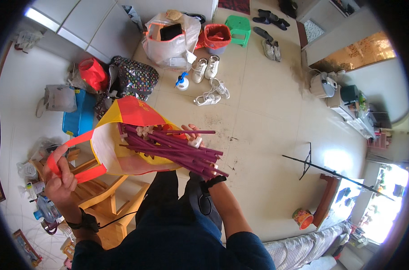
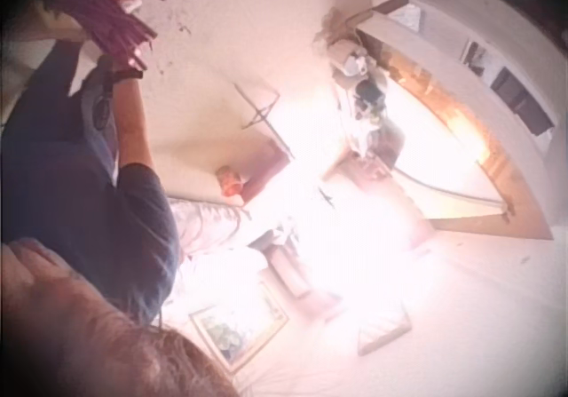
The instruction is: The person disassembles a pink metal drying rack by hand, removing the black straps and separating the frame into individual rods. The rods are placed into a yellow bag, and the person then picks up a pair of white sneakers and places them in a shoe cabinet.
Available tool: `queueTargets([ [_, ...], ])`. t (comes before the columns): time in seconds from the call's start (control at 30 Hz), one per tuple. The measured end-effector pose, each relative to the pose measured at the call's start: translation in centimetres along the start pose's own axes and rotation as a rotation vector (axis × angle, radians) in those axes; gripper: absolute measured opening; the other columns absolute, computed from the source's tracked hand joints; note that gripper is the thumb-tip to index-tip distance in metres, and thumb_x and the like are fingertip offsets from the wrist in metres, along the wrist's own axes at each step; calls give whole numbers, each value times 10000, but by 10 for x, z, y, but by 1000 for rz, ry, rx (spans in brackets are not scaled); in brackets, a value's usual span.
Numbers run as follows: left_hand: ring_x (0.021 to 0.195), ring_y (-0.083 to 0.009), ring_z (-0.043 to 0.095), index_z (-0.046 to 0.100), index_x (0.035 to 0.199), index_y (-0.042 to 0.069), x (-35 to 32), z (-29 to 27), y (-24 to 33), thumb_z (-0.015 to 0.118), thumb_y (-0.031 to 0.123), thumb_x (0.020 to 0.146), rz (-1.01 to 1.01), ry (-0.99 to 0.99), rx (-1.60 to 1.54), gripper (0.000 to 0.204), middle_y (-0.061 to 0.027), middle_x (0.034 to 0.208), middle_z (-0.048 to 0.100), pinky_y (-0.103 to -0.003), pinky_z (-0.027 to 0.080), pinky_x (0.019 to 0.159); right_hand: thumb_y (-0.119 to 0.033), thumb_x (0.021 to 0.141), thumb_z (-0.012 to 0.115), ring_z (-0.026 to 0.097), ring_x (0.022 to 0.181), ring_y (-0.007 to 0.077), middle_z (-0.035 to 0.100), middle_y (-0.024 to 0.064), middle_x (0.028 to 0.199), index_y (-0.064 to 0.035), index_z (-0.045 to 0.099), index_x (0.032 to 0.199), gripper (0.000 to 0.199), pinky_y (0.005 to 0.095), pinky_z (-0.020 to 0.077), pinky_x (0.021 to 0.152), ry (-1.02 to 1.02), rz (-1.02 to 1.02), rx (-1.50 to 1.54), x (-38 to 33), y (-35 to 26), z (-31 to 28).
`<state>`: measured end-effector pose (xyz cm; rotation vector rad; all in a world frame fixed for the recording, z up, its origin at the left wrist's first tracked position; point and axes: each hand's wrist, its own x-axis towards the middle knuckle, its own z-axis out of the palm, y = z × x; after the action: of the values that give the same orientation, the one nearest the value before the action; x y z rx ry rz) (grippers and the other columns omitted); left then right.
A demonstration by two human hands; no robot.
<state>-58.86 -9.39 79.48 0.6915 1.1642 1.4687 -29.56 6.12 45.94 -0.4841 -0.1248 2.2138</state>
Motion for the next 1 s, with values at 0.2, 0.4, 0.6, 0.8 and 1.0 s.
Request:
queueTargets([
  [0.2,456,-42,303,253,1407,-108,10,20,-10,557,101,763,-59,100,-141,742,-20,705,451,-208,270,392,54,882,512,602,817,155,555,42,990,-93,439,1118,288,272,523,697,-151,113,-412,0,21,68],
  [0.4,439,-58,313,187,1406,-143,10,13,7,542,53,738,-43,32,-282,781,-44,705,466,-208,266,392,43,856,597,620,877,179,587,82,1019,-53,436,1073,287,294,514,743,-48,-96,-1142,4,33,52],
  [0.6,447,-66,317,114,1426,-126,9,-32,55,575,66,815,-75,-61,-316,789,-72,746,457,-221,265,394,-15,864,603,650,862,260,628,136,942,-17,567,1081,220,321,505,724,-239,-246,-1619,16,18,91],
  [0.8,446,-62,311,119,1424,-126,28,-71,92,554,77,836,-18,-147,-347,759,-64,742,438,-214,267,382,-87,908,541,627,848,357,631,190,978,-32,608,1129,237,367,502,727,-398,-106,-1728,41,36,141],
  [1.0,455,-62,313,126,1429,-118,45,-116,119,588,101,847,-29,-227,-348,775,-63,736,449,-210,267,400,-80,891,539,609,765,432,632,233,858,-16,520,1195,312,442,486,653,-340,-160,-1789,62,70,164],
])
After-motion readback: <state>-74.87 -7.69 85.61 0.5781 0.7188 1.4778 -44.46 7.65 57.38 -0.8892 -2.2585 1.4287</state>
